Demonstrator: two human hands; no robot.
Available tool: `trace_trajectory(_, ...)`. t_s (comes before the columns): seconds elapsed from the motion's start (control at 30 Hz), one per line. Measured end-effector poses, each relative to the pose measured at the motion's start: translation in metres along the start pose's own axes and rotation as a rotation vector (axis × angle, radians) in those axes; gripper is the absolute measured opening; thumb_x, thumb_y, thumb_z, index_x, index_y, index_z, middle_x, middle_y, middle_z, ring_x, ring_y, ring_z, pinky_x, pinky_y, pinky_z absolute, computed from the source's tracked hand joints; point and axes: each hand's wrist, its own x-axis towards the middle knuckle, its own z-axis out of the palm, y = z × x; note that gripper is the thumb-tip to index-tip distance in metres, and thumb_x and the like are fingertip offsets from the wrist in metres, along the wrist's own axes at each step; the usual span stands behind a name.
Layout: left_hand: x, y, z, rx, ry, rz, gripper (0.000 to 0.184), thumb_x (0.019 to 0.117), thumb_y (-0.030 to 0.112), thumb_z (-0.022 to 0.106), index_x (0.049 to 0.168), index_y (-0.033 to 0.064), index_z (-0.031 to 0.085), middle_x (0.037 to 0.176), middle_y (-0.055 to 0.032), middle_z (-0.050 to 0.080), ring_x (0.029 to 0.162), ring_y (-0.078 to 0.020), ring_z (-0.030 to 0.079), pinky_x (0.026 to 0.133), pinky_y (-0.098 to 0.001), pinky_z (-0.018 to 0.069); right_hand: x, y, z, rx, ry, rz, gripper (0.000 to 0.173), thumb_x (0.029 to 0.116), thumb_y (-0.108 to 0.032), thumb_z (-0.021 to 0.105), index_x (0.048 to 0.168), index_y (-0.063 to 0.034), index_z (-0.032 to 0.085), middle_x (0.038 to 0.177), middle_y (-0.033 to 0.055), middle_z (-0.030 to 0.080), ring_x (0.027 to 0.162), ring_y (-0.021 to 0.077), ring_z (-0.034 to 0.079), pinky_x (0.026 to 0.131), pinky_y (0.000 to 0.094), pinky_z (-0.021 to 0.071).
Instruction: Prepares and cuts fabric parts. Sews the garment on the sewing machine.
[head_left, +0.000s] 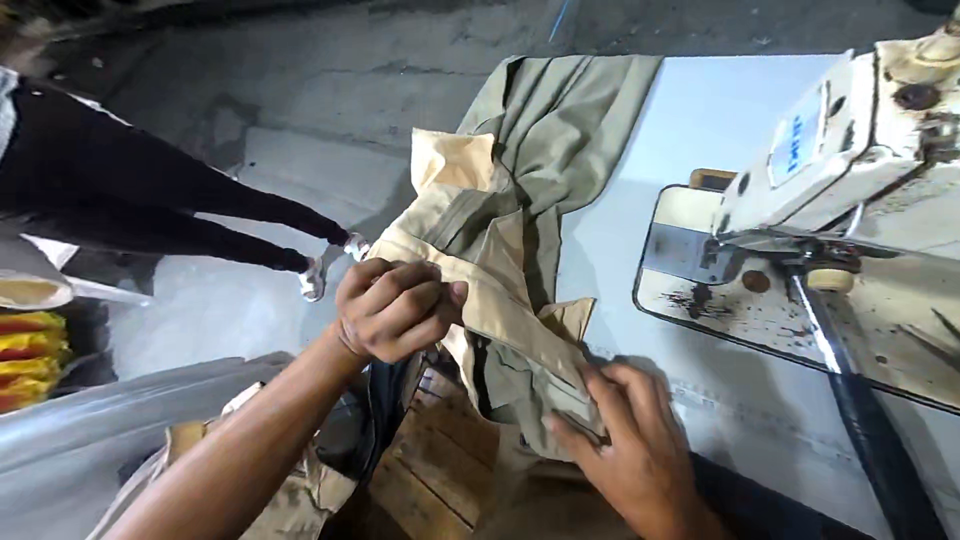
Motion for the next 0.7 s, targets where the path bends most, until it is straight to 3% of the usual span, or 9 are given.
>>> trace_trajectory(0.1,-0.010,0.003,-0.024,0.024,-0.144,-0.131,0.009,0.1029,0.016,0.060,0.111,0.0163,0.065,0.108,-0.0067,0.063,0.105,-0.0223,0.060,0.098,-0.0389,0.0411,0.007,0.005,0.011,-0.041,0.074,-0.071,0.027,0.0971,-0.028,0.062,0.112,-0.0107,0.077,0.094,0.0098,0.071,0.084,0.0242,0.066,0.073,0.0318,0.0542)
trace_trajectory(0.2,-0.013,-0.023,-0.049,-0.197,-0.454,-0.357,0.022,0.1036,0.027,0.054,0.114,0.0264,0.074,0.133,0.0008,0.067,0.125,-0.0272,0.058,0.106,-0.0535,0.0332,0.019,0.010,0.005,0.011,0.084,-0.031,0.025,0.0924,-0.010,0.063,0.113,-0.0064,0.077,0.097,0.0100,0.075,0.087,0.0212,0.070,0.080,0.0284,0.0574)
trace_trajectory(0.27,0.007,-0.060,-0.059,-0.533,-0.501,-0.457,0.027,0.1006,0.032,0.054,0.103,0.0188,0.077,0.114,0.0031,0.074,0.121,-0.0207,0.064,0.112,-0.0525,0.0418,0.024,-0.007,-0.001,0.299,-0.104,0.034,0.026,0.0926,-0.007,0.065,0.117,-0.0016,0.074,0.098,0.0098,0.076,0.088,0.0171,0.073,0.080,0.0287,0.0603)
trace_trajectory(0.33,0.047,-0.100,-0.050,-0.795,-0.473,-0.479,0.026,0.1042,0.032,0.057,0.102,0.0113,0.072,0.093,0.0051,0.070,0.088,-0.0002,0.065,0.083,-0.0236,0.0557,0.034,-0.035,-0.008,0.927,-0.360,0.143,0.039,0.0920,-0.002,0.069,0.128,0.0115,0.061,0.101,0.0127,0.075,0.090,0.0128,0.073,0.082,0.0284,0.0609)
trace_trajectory(0.4,0.105,-0.125,-0.012,-0.776,-0.507,-0.406,0.025,0.1025,0.032,0.061,0.100,0.0082,0.070,0.078,0.0043,0.066,0.065,0.0033,0.060,0.059,-0.0161,0.0520,0.040,-0.050,-0.008,1.385,-0.376,0.270,0.062,0.0914,0.005,0.067,0.142,0.0083,0.033,0.103,0.0091,0.072,0.089,0.0106,0.072,0.082,0.0312,0.0615)
trace_trajectory(0.47,0.160,-0.108,0.056,-0.409,-0.662,-0.214,0.036,0.0988,0.043,0.059,0.090,0.0101,0.068,0.074,-0.0088,0.065,0.064,-0.0222,0.063,0.054,-0.0439,0.0493,0.037,-0.038,-0.011,1.326,-0.195,0.456,0.067,0.0924,0.006,0.066,0.147,0.0020,0.027,0.104,0.0089,0.074,0.088,0.0123,0.074,0.081,0.0325,0.0633)
trace_trajectory(0.53,0.199,-0.047,0.126,-0.299,-0.970,-0.204,0.041,0.1005,0.046,0.060,0.104,0.0067,0.071,0.099,-0.0234,0.068,0.089,-0.0480,0.067,0.072,-0.0691,0.0480,0.024,-0.013,-0.017,1.054,-0.101,0.616,0.063,0.0932,0.003,0.066,0.148,0.0048,0.037,0.116,0.0132,0.071,0.086,0.0121,0.074,0.077,0.0296,0.0637)
trace_trajectory(0.6,0.188,-0.007,0.197,-0.403,-0.786,-0.077,0.046,0.1001,0.048,0.061,0.112,0.0050,0.072,0.109,-0.0244,0.069,0.092,-0.0481,0.069,0.075,-0.0670,0.0517,0.010,0.006,-0.027,0.845,-0.025,0.666,0.057,0.0930,0.001,0.067,0.145,0.0071,0.044,0.134,0.0161,0.062,0.085,0.0081,0.072,0.075,0.0246,0.0630)
trace_trajectory(0.7,0.182,0.027,0.219,-0.466,-0.515,-0.245,0.049,0.0908,0.040,0.074,0.122,0.0016,0.068,0.118,-0.0283,0.066,0.111,-0.0509,0.062,0.094,-0.0677,0.0455,0.006,0.015,-0.045,0.722,-0.052,0.822,0.057,0.0931,-0.007,0.070,0.146,0.0013,0.048,0.128,0.0119,0.067,0.076,0.0058,0.070,0.069,0.0230,0.0613)
